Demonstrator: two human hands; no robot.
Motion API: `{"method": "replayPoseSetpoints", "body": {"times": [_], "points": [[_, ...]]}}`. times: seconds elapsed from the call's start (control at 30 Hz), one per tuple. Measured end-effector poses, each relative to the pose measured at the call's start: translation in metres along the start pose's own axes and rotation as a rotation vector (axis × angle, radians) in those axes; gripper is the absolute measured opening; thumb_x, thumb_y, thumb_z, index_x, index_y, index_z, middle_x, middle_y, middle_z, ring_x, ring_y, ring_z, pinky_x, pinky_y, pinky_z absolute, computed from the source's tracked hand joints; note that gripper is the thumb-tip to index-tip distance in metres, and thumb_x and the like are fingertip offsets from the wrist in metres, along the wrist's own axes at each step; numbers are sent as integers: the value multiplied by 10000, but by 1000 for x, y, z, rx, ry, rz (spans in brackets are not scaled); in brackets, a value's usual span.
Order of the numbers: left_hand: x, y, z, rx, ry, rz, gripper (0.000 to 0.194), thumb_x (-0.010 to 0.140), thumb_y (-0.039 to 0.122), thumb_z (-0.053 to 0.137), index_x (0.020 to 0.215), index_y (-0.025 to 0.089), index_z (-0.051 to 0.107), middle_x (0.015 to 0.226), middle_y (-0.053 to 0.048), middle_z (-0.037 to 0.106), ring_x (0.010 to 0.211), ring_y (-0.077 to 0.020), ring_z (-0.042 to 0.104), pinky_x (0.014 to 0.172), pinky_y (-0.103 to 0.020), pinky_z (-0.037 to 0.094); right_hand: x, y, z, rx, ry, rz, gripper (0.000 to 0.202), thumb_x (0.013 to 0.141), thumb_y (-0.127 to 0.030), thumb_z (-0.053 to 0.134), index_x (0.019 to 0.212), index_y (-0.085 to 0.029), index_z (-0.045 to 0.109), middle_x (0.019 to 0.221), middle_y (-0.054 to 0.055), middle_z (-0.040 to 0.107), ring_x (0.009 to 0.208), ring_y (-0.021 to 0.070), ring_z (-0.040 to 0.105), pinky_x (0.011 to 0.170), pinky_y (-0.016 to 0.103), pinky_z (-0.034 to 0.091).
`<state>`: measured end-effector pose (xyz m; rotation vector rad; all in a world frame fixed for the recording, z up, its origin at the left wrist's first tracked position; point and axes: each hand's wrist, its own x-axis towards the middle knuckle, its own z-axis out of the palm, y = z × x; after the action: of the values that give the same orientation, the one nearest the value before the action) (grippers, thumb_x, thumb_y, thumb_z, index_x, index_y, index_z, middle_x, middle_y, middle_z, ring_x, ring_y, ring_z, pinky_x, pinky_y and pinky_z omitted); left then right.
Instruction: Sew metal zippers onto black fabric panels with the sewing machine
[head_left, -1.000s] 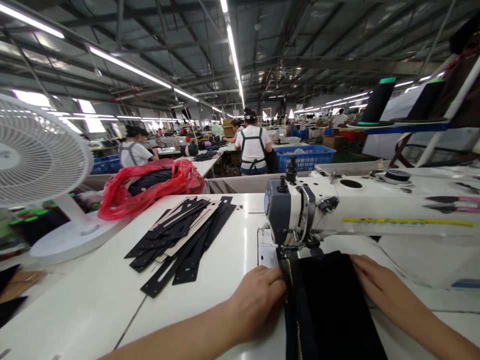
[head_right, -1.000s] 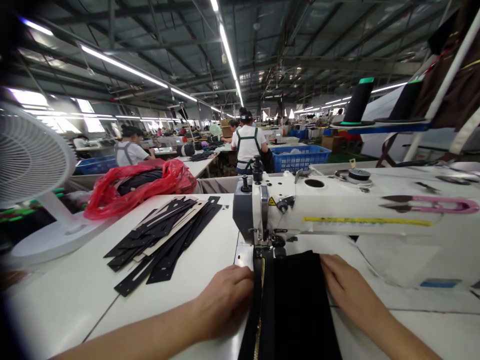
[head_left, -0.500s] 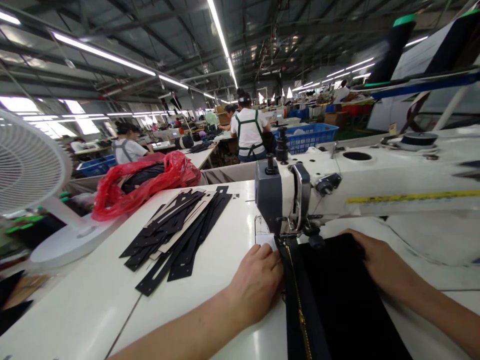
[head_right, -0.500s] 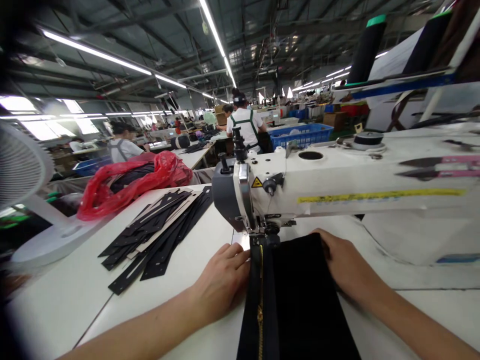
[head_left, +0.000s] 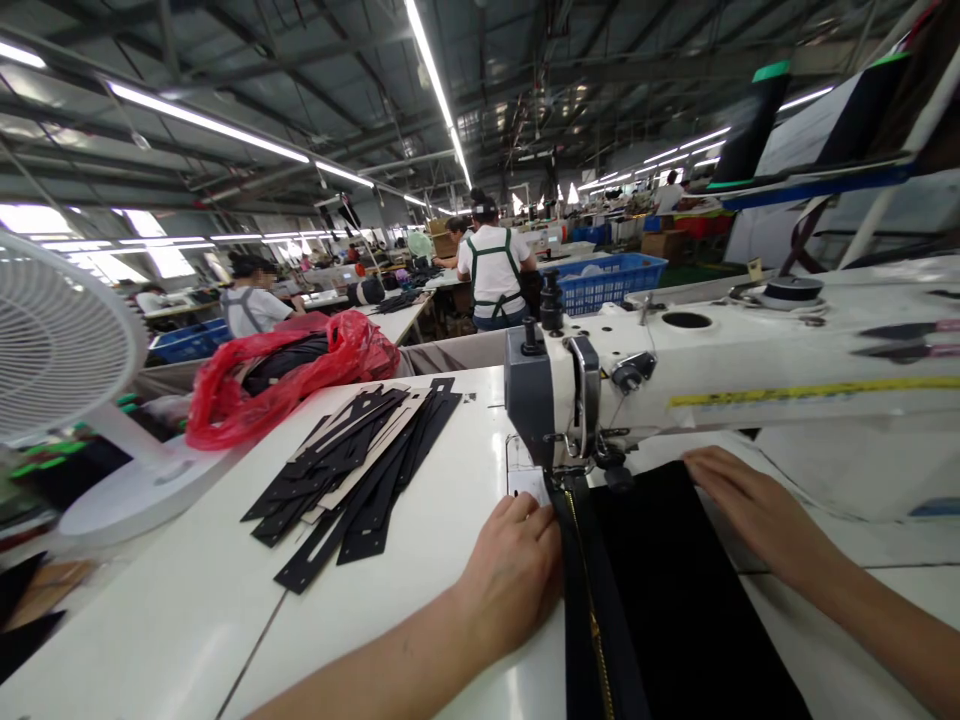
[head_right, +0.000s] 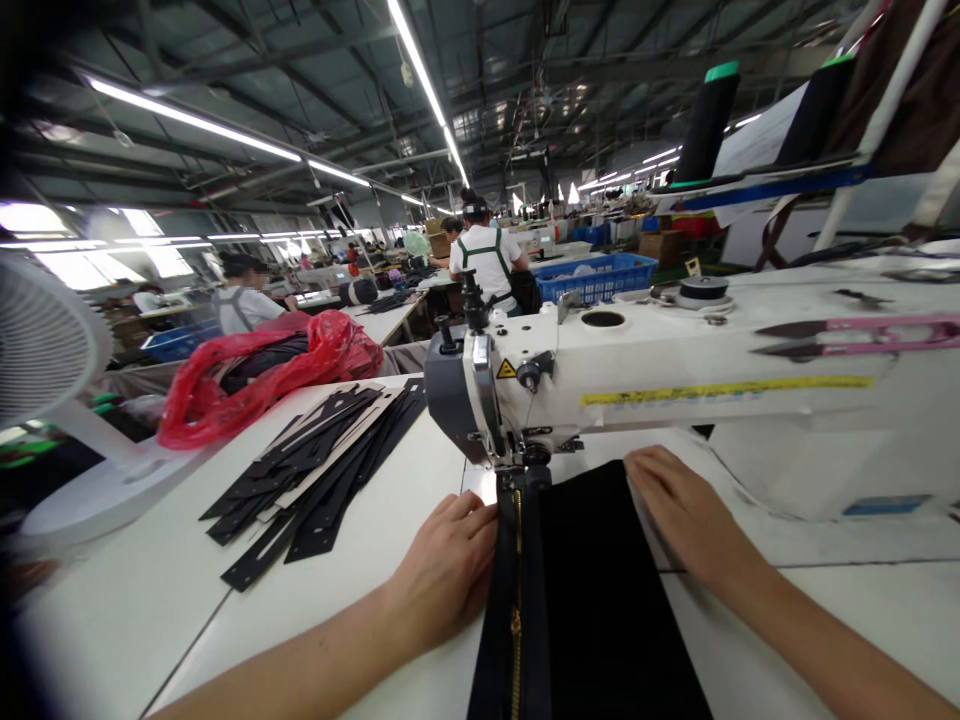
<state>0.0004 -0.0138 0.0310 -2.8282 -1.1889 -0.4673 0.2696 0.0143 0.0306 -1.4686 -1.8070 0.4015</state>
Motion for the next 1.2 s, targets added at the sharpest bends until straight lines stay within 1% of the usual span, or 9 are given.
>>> {"method": "replayPoseSetpoints", "body": {"times": [0.07,0.17,0.37,0.47,0.57,0.63,0.8,1.03,1.2], "points": [[-1,0,0,-1,19,4,75,774,136,472,786,158,544,877,-66,580,795,-220,464,686,-366,409,3,-3,0,-56,-21,23,417,864,-500,333,719,-221,607,848,54,656,834,230,613,751,335,478],[0,-1,1,-3,43,19,72,780,147,472,769,162,542,848,-62,580,772,-214,463,670,-364,399,10,-5,4,-251,-106,-14,401,856,-525,377,757,-221,618,774,32,662,694,212,615,613,313,476],[1,-3,5,-36,84,-14,86,796,178,472,777,167,555,829,-51,582,770,-210,483,687,-380,415,16,6,18,-563,-63,-169,252,862,-320,403,799,-170,597,745,87,635,711,265,597,662,395,438],[-2,-2,6,-97,97,-110,73,761,171,501,816,160,548,894,-67,566,821,-221,500,731,-405,452,8,-7,19,-662,28,-285,244,870,-271,397,782,-143,586,811,143,612,808,321,566,706,465,411],[-6,-3,9,-217,180,-166,227,723,148,526,950,139,526,1000,-96,547,919,-231,516,808,-413,489,-6,-31,27,-588,97,-564,248,904,-247,393,836,-146,610,852,122,632,835,280,582,774,457,437],[-7,-4,13,-274,233,-141,343,744,138,528,1085,128,493,1111,-118,528,1020,-233,516,876,-405,490,-14,-42,39,-436,53,-663,235,912,-233,409,967,-139,617,938,114,650,913,244,598,838,406,471],[-8,-11,21,-274,241,-1,291,852,111,453,1124,150,549,1200,-123,544,1109,-223,537,936,-373,491,-20,-43,64,-289,-126,-637,342,901,-164,392,1200,-116,549,1221,139,564,1142,236,516,950,418,461],[-4,-24,18,-164,179,234,267,911,117,370,1096,93,561,1154,-164,591,1152,-248,522,959,-437,470,-20,-40,62,-317,-165,-628,356,907,-175,376,1192,-54,553,1214,169,563,1134,243,524,970,426,444],[-3,-23,15,-120,182,249,255,922,132,359,1056,86,572,1104,-161,613,1099,-239,561,937,-419,488,-20,-41,62,-343,-185,-623,357,904,-170,382,1203,-60,543,1231,166,552,1150,237,511,987,419,427]]}}
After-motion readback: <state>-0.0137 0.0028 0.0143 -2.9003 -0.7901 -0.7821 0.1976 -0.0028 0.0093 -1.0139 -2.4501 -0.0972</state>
